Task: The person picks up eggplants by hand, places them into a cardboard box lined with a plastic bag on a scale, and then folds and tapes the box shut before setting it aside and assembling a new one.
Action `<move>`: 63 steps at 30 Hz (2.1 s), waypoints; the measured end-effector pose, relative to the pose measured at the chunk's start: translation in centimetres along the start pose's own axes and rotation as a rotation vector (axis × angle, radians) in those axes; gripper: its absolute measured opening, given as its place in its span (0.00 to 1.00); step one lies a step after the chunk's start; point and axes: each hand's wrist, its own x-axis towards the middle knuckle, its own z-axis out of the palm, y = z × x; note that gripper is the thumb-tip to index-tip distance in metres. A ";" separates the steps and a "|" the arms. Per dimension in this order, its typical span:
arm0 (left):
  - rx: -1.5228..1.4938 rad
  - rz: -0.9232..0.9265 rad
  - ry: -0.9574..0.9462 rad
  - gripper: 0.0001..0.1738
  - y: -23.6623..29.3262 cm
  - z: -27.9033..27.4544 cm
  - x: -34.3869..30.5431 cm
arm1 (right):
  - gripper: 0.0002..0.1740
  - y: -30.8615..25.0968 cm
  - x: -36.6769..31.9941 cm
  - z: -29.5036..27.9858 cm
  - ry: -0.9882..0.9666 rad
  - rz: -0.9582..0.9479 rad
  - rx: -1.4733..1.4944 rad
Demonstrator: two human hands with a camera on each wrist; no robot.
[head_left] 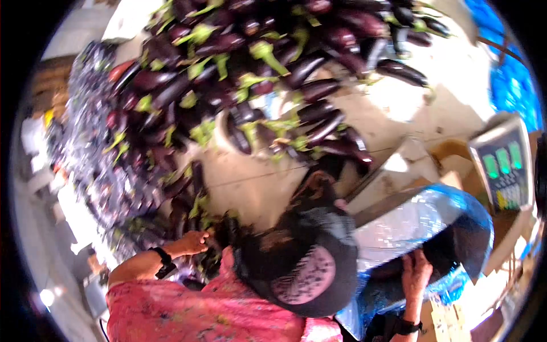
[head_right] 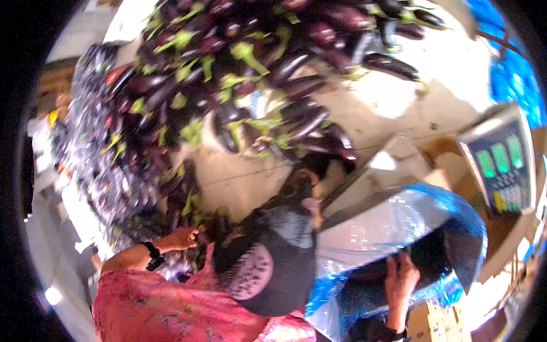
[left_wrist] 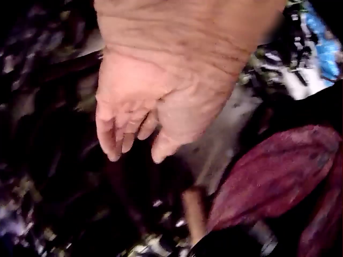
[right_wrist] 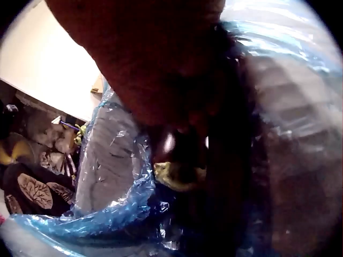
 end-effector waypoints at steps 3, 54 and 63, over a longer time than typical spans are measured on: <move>-0.230 0.297 0.394 0.18 13.9 -13.8 7.5 | 0.12 -1.1 0.0 -0.5 0.030 0.010 0.045; -1.378 1.081 -0.262 0.50 36.9 -29.5 6.3 | 0.12 -0.1 -0.3 1.4 0.177 -0.091 -0.094; -1.357 1.010 -0.205 0.53 33.4 -28.7 5.2 | 0.13 0.0 -0.7 1.7 0.203 -0.123 -0.109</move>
